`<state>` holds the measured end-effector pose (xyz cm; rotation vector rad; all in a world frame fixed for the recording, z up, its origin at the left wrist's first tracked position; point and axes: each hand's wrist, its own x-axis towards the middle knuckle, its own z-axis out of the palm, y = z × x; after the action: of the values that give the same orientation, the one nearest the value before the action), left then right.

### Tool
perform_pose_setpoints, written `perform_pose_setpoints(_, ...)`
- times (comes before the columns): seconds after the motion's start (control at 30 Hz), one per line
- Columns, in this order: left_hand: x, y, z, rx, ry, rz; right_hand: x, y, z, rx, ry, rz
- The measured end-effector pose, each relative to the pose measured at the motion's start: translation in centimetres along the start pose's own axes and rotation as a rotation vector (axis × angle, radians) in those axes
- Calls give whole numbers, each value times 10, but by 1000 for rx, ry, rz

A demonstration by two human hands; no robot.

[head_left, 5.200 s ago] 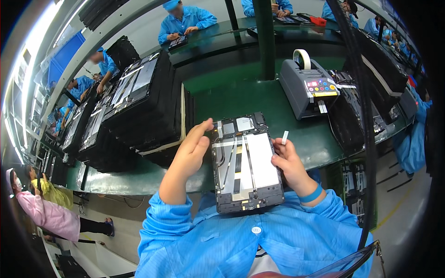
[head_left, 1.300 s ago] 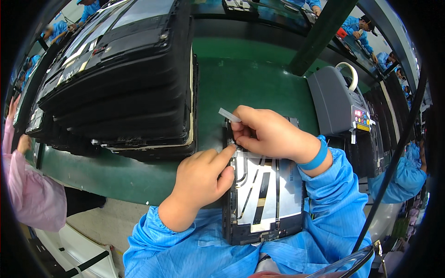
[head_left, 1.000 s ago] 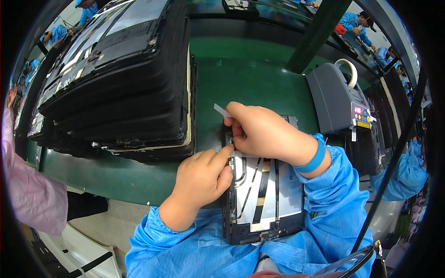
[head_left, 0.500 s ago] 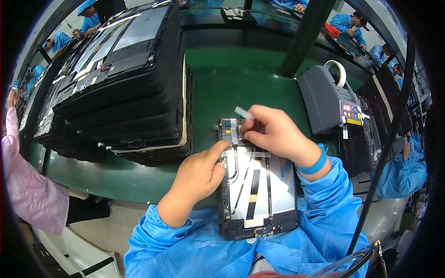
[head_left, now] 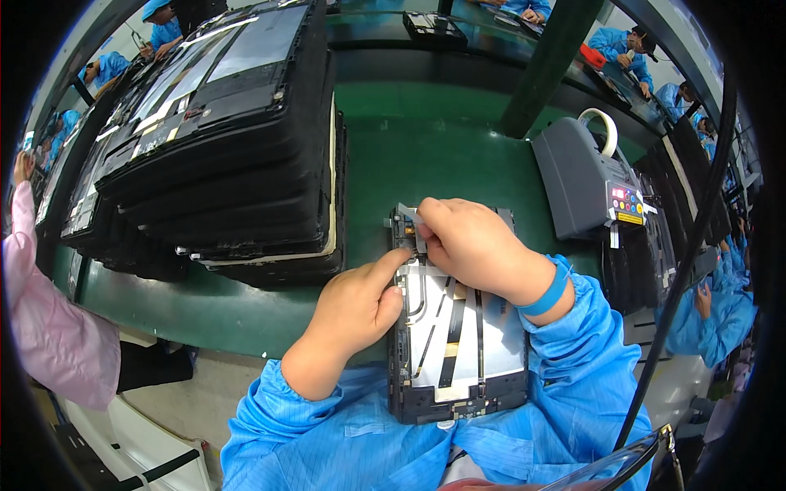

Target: Assembling and applying adhesive tape to electronic components on a factory production line.

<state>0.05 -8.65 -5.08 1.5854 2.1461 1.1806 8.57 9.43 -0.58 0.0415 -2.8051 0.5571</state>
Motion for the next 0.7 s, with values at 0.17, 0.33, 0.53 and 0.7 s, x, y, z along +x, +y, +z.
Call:
perform_pose_setpoints(0.17,0,-5,4,11,73,63,2,-2,3,91,-16,194)
perform_pose_setpoints(0.33,-1,-8,8,26,108,119,3,-4,0,134,9,242)
perform_pose_setpoints(0.53,-6,-2,6,-179,73,-130,3,-1,0,198,38,214)
perform_pose_setpoints(0.7,-4,-8,8,-113,84,-30,2,1,2,192,41,217)
